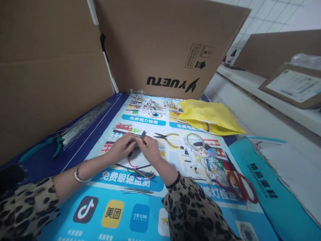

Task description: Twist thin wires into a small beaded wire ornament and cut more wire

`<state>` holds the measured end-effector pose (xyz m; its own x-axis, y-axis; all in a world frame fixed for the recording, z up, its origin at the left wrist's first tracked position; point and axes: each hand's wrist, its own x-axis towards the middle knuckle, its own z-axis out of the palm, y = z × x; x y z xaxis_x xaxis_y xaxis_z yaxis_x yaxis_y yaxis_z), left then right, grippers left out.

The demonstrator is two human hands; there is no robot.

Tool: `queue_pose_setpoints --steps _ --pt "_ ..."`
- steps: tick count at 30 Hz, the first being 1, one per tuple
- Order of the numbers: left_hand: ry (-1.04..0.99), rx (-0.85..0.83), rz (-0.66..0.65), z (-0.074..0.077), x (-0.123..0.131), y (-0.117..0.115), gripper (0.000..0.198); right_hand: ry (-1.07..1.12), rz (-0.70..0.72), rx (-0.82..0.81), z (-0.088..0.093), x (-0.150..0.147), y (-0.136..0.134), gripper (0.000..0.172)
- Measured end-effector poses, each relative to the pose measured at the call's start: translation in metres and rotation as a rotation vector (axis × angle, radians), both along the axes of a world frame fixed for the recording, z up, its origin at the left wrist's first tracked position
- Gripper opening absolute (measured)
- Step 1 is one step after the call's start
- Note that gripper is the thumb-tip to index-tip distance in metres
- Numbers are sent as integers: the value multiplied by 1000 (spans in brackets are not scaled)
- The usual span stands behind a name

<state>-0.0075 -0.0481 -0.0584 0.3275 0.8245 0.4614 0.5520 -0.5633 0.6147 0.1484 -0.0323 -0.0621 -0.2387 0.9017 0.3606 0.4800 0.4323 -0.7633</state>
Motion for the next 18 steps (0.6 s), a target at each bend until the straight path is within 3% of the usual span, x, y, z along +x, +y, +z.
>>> queue_pose_setpoints --steps 6,10,15,18 --pt "-104 -128 138 4 -5 3 7 -207 11 359 16 12 3 36" --pt "-188 -226 160 1 -6 4 10 -419 27 287 17 12 5 32" --pt "-229 -229 122 2 -5 2 15 -298 -13 302 12 8 3 32" --pt "-263 -221 135 4 -4 2 19 -312 -35 158 5 6 5 35"
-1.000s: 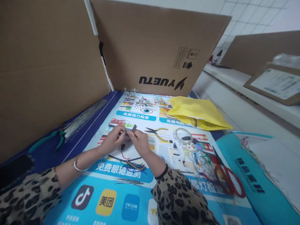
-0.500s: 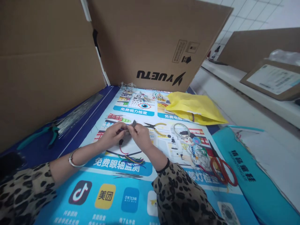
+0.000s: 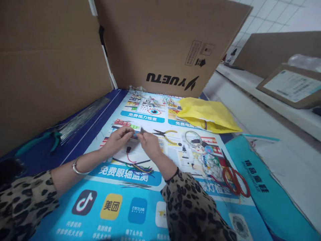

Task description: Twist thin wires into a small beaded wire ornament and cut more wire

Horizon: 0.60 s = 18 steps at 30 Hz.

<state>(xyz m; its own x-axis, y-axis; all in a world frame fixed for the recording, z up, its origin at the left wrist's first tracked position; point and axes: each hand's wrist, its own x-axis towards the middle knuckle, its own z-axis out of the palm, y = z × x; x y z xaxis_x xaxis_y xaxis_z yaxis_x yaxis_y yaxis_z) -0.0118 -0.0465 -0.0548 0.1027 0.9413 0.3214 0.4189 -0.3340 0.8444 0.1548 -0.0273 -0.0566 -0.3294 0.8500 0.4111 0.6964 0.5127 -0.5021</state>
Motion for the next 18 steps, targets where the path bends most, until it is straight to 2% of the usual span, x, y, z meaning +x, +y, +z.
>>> queue_pose_setpoints --steps 3,7,10,12,15,18 --pt "6 55 -18 2 0 0 25 12 -1 -61 -6 0 1 37" --pt "21 149 -142 2 0 -2 31 78 192 10 -8 0 -2 37" --pt "-7 150 -211 2 3 -5 30 121 219 -48 -8 1 -3 34" --pt "-42 99 -184 3 7 -8 28 120 204 -76 -8 0 -3 28" --pt "-110 -20 -74 6 17 -14 26 77 181 -58 -9 -2 -3 16" --pt "-195 -90 30 8 26 -19 27 2 121 -22 -11 -7 -7 21"
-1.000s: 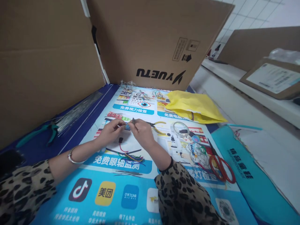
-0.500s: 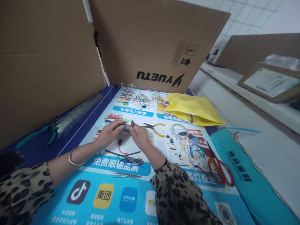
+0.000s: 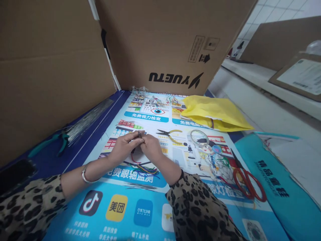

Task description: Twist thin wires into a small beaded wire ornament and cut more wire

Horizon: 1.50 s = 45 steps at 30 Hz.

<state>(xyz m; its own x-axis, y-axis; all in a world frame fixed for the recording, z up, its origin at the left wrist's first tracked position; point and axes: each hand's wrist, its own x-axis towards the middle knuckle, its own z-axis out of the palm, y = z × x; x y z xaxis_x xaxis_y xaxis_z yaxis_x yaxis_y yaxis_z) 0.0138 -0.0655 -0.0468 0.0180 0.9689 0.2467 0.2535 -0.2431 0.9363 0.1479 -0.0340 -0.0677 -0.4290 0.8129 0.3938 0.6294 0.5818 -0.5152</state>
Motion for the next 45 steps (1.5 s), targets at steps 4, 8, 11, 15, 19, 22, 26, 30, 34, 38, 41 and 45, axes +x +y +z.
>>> queue_pose_setpoints --steps 4,8,11,15,19,22,26,30,34,38,41,45 --pt "-80 -38 60 -1 4 -2 28 -89 -65 38 -3 -5 -3 25" --pt "-83 -9 67 -3 4 -3 25 -134 -68 68 -2 -6 -4 23" --pt "-56 7 56 -1 3 -3 19 -148 -54 79 2 -8 -5 21" --pt "-22 29 50 9 -2 -4 17 -162 -26 61 5 -8 -7 20" --pt "-39 142 90 20 -16 2 22 -32 20 51 1 -6 -4 28" --pt "-6 172 63 17 -26 12 21 55 10 28 -3 -3 0 29" --pt "109 61 -66 3 -33 24 19 76 29 17 -4 -2 2 21" --pt "73 59 -86 -4 -33 27 19 97 31 17 -4 -2 2 19" --pt "40 -21 -183 -7 -31 26 17 96 33 22 -4 -2 4 18" --pt "-29 -64 -172 -8 -29 27 16 83 52 24 -4 -1 4 18" --pt "-46 -80 -156 -8 -29 26 15 108 18 41 -5 0 2 20" --pt "10 -74 -158 -9 -29 23 18 183 -55 89 -5 0 -1 43"
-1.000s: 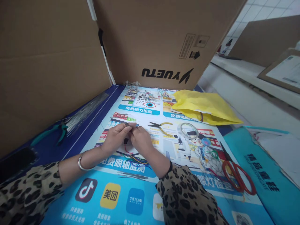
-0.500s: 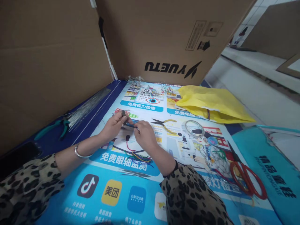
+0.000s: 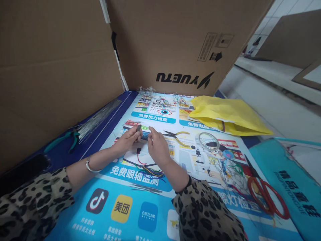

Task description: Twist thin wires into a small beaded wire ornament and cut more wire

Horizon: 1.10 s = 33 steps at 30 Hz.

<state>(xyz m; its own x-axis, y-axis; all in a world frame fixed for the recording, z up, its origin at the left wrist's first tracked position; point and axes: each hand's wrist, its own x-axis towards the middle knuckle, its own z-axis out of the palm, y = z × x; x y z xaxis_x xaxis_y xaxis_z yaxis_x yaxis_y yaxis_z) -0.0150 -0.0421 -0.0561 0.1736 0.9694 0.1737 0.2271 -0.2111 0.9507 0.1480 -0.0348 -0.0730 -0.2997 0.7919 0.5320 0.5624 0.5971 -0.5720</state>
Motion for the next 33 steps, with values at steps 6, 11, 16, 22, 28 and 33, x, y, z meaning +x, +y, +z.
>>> queue_pose_setpoints --steps 6,11,16,22,28,33 --pt "57 41 -23 1 2 -2 20 14 52 59 5 -2 -5 68" --pt "94 68 -21 1 3 -2 19 -80 119 60 12 -1 -8 65" --pt "84 88 8 -1 2 1 19 28 116 18 9 3 -2 61" --pt "56 190 166 -2 3 5 20 -95 48 -142 15 9 8 22" --pt "39 234 141 -3 3 5 17 -367 224 -300 41 16 6 18" --pt "32 213 130 -2 3 4 18 -585 339 -427 59 16 -14 20"
